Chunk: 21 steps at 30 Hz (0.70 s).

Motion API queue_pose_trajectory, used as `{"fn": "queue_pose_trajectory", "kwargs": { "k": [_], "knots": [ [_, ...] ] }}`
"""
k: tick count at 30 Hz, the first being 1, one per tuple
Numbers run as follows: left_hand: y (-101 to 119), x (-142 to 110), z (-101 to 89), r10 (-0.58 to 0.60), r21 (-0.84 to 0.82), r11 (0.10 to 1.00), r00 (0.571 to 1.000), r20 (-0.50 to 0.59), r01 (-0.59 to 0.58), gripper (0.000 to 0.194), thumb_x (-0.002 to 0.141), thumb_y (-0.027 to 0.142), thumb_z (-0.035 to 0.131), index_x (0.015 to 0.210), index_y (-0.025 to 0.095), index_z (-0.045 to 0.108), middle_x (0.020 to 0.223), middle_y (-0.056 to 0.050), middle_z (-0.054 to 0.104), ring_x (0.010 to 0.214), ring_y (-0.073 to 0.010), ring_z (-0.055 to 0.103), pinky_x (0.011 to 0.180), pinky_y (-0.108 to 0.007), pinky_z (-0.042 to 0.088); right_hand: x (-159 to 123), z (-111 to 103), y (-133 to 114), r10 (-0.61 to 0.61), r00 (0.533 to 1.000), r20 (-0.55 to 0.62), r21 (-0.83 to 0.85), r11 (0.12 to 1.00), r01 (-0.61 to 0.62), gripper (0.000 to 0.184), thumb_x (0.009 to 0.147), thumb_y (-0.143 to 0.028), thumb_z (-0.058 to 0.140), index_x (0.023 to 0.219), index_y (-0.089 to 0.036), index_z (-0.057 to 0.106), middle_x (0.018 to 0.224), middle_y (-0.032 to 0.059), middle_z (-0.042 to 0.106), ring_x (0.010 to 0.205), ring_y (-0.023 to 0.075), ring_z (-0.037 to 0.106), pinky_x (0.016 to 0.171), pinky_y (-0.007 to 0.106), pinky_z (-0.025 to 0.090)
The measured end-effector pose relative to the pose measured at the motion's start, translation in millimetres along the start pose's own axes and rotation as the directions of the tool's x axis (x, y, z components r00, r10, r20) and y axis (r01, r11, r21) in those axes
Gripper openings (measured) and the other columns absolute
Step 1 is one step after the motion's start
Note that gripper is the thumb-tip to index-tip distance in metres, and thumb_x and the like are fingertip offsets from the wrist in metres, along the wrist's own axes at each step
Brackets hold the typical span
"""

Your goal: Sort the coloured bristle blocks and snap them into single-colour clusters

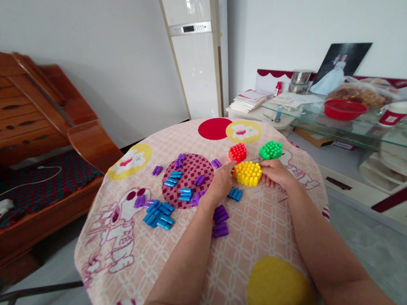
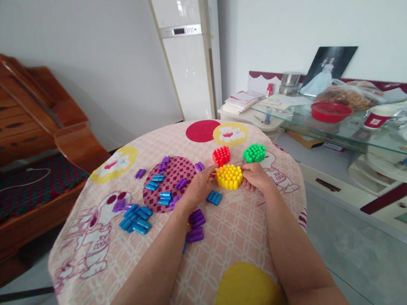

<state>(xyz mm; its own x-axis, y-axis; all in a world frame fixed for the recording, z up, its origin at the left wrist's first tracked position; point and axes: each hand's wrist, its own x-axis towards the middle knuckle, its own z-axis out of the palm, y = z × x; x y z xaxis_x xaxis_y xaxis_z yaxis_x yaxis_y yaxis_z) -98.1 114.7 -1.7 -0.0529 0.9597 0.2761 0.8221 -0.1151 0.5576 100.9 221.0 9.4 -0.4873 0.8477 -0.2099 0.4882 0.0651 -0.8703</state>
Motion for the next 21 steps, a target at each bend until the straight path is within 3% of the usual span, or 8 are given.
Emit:
{"fn": "queue_pose_trajectory", "kwargs": {
  "k": [3, 7, 12, 17, 21],
  "knots": [
    [4.3, -0.8, -19.9, -0.067, 0.033, 0.997, 0.997, -0.046, 0.068, 0.056, 0.085, 0.002, 0.04, 0.139, 0.01, 0.052, 0.131, -0.017, 0.065, 0.108, -0.0193, 0.067, 0.097, -0.033, 0.052, 0.3, -0.7, 1.7, -0.008, 1.0, 0.008, 0.005, 1.0, 0.008, 0.038, 0.082, -0.01, 0.047, 0.112, -0.013, 0.069, 0.048, -0.0044, 0.059, 0.034, 0.0087, 0.052, 0.032, 0.014, 0.034],
    [5.0, -11.9, -69.6, -0.119, 0.052, 0.991, 0.987, -0.11, 0.125, 0.044, 0.085, 0.011, 0.049, 0.127, 0.013, 0.063, 0.121, -0.011, 0.071, 0.106, -0.0191, 0.068, 0.094, -0.03, 0.052, 1.2, -0.9, 3.7, 0.002, 1.0, -0.002, 0.014, 1.0, -0.002, 0.039, 0.081, -0.01, 0.046, 0.113, -0.013, 0.069, 0.048, -0.0045, 0.059, 0.033, 0.0091, 0.052, 0.031, 0.015, 0.034],
    [8.0, -36.0, -120.8, -0.199, 0.168, 0.97, 0.971, 0.13, 0.176, 0.025, 0.08, 0.018, 0.058, 0.1, 0.015, 0.073, 0.091, -0.004, 0.076, 0.083, -0.0174, 0.069, 0.074, -0.024, 0.051, 1.0, -0.5, 2.3, 0.003, 1.0, -0.001, 0.014, 1.0, -0.003, 0.038, 0.083, -0.01, 0.046, 0.113, -0.012, 0.068, 0.048, -0.0047, 0.058, 0.032, 0.0091, 0.051, 0.031, 0.015, 0.034],
    [20.1, -63.6, -127.7, -0.26, 0.294, 0.942, 0.911, 0.321, 0.165, 0.015, 0.076, 0.017, 0.06, 0.079, 0.018, 0.074, 0.072, -0.001, 0.071, 0.07, -0.0155, 0.064, 0.065, -0.024, 0.044, -1.9, -0.1, -2.5, 0.03, 1.0, -0.001, 0.012, 0.999, -0.03, 0.034, 0.084, -0.011, 0.047, 0.111, -0.012, 0.068, 0.049, -0.0038, 0.059, 0.032, 0.008, 0.05, 0.031, 0.014, 0.032],
    [22.1, -90.8, -107.9, -0.271, 0.363, 0.918, 0.919, 0.288, 0.157, 0.004, 0.07, 0.018, 0.07, 0.073, 0.02, 0.07, 0.076, -0.002, 0.071, 0.074, -0.0177, 0.064, 0.065, -0.026, 0.042, -3.1, -0.2, -3.4, 0.013, 1.0, 0.005, 0.014, 1.0, -0.013, 0.033, 0.084, -0.01, 0.045, 0.108, -0.012, 0.069, 0.047, -0.0046, 0.058, 0.032, 0.0076, 0.05, 0.032, 0.014, 0.033]
  ]
}}
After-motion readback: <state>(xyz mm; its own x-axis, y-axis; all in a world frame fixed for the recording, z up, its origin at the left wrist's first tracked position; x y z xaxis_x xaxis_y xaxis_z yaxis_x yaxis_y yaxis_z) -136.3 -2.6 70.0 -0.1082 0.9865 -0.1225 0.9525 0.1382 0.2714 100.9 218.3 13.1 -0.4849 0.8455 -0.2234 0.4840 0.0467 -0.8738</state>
